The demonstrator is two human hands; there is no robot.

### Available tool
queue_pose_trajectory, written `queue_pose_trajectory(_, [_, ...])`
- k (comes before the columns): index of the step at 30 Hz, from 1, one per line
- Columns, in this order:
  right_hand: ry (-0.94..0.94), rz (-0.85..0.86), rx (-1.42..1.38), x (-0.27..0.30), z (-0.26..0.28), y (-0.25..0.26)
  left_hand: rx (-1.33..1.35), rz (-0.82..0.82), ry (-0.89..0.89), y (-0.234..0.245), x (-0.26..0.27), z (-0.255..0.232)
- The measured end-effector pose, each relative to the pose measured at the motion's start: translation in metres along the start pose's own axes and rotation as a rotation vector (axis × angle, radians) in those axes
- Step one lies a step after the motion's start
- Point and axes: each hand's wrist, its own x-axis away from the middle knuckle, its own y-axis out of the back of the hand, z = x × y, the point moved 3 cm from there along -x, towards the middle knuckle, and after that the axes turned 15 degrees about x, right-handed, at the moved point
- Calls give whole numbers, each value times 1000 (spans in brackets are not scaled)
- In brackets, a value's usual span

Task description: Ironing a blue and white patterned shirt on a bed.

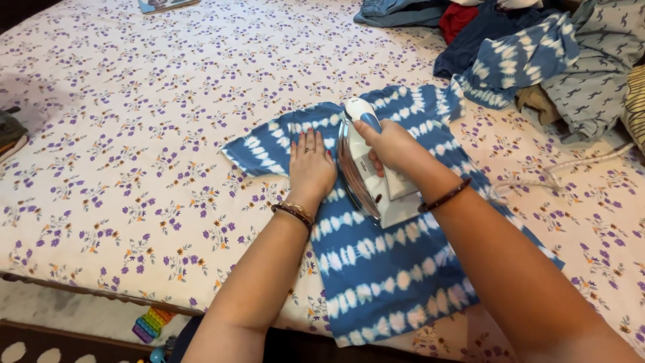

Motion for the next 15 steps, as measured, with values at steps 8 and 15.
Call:
queue_pose_trajectory(8, [-83,19,76,73,-41,45,-22,-5,-19,5,3,-4])
queue_pose_trajectory(15, [-109,12,51,51,-32,48,28,-8,-13,10,5,-11])
